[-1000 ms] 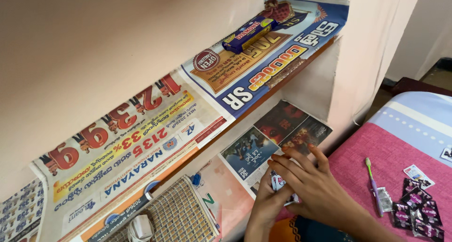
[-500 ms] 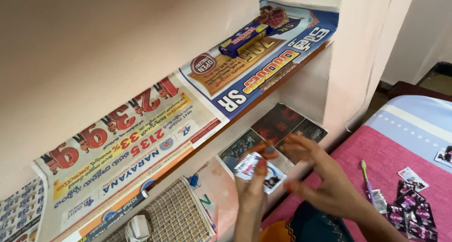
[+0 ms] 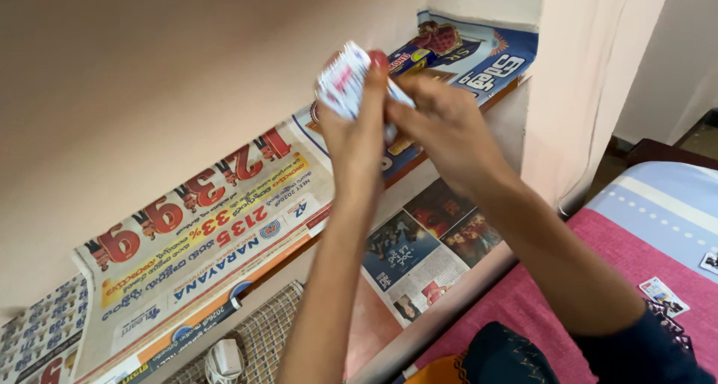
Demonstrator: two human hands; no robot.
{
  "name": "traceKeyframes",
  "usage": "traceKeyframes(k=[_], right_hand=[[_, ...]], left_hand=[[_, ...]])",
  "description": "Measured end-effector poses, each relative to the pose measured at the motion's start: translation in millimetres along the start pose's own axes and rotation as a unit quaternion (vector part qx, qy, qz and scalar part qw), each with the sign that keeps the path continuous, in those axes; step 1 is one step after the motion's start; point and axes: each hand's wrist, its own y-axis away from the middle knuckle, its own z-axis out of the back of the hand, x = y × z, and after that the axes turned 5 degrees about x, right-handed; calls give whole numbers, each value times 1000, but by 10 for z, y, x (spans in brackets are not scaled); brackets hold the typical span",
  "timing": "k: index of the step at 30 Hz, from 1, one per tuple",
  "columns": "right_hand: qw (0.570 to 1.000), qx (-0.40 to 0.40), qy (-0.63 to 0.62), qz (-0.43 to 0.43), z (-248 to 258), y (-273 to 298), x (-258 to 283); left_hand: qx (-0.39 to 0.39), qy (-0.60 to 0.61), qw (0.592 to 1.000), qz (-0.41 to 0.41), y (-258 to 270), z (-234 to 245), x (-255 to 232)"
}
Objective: The person smooths a newspaper on a wall shelf, then picks up small packets from a nearby bed and places them on the shelf. The person continues to arrange the packets and smooth the newspaper.
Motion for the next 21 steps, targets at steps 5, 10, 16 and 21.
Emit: traceKeyframes(k=[5,10,16,21], right_hand=[[999,-34,39,-3,-27,-839,-307],[966,-97,227,-82,20,-1158,-651],[915,-102,385,-62,36,-1207,-1023],[919,-112,371,-72,67,-1147,-1090]], left_hand=[[-14,-26,997,78,-751,354,344],[-118,-174,968,135,-1068,637,725],[24,-399,895,199,-1056,676,1003],[56,-446,877,170,-1106,676,1117]])
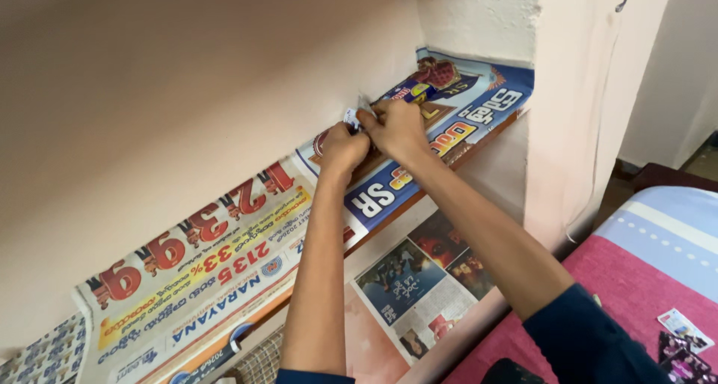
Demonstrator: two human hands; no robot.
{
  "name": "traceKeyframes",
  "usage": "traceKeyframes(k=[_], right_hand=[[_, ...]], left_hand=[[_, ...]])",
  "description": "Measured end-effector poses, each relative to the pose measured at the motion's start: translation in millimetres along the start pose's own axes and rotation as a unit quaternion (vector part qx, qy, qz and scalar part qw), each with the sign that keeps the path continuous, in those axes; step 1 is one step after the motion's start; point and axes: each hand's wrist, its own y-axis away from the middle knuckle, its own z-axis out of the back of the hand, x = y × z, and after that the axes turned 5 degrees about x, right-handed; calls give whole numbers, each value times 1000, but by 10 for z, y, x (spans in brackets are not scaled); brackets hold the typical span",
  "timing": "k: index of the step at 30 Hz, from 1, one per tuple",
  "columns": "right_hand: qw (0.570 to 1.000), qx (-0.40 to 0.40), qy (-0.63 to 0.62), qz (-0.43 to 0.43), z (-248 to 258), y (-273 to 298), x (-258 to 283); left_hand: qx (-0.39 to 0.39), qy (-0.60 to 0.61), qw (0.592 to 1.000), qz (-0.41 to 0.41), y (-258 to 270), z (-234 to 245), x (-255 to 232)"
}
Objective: The person smooths a newspaper on a wall shelf, then picks up small packets from a nearby bed and places them on the shelf. The person continues to arrange the packets and smooth the newspaper.
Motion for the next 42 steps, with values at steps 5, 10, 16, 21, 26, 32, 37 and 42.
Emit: traceKeyframes(k=[5,10,16,21,26,32,37,42], right_hand=[[999,-22,10,37,-1,-72,-139],[998,-8,-29,47,16,-22,-116],[998,40,-17,39,35,19,-45],[986,-43,16,158,-24,24,-86],[984,-48,40,165,21,115,13],[997,-72,-38,4,132,124,110],[995,-80,-11,60,69,42,-112],[998,-41,-28,38,42,32,-144]], left_hand=[[14,-34,999,7,118,70,-111],[2,-92,995,25,213,164,-128],[-39,-79,996,-9,141,123,31],[-47,-59,996,-48,162,137,80],[-16,-34,999,-27,238,156,-3],[12,-77,997,-27,261,153,-58],[-16,-89,994,-67,281,125,-54],[-18,-89,994,-66,271,130,-77]])
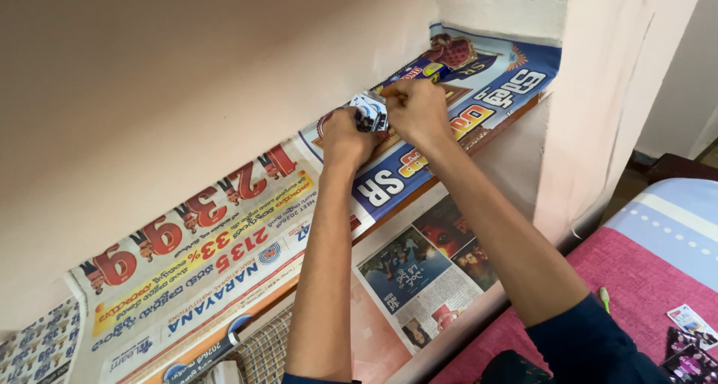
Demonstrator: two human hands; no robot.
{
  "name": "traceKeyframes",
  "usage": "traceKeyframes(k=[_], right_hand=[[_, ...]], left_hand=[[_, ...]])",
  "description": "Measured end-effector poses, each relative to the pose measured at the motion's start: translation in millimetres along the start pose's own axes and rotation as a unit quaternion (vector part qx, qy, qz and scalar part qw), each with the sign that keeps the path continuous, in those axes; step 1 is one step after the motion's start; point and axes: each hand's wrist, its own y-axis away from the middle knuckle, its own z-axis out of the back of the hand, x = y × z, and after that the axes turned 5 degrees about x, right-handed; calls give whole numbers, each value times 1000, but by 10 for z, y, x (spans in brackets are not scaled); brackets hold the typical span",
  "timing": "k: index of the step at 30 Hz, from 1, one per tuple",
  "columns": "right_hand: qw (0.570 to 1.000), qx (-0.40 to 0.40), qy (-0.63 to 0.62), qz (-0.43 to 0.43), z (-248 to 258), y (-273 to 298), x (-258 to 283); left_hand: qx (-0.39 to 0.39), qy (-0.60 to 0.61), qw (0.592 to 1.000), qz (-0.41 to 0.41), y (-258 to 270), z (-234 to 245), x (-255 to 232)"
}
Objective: The person smooths a newspaper on a wall shelf, then picks up small packets from a nearby bed and places them on the shelf. The person continues to arrange the packets and smooth the newspaper.
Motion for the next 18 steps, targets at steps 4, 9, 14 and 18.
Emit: traceKeyframes(k=[4,9,14,18], right_hand=[[996,56,-67,12,6,-6,82],[999,33,-31,-24,24,0,151],[999,19,-32,-16,30,-4,65],[999,13,-33,22,0,-23,-23]], left_hand=[[-19,-1,999,-31,-25,-40,56],[-35,-6,999,-40,-113,-129,150],[-29,-8,998,-48,-115,-177,111],[-38,-12,998,-45,-87,-182,51]])
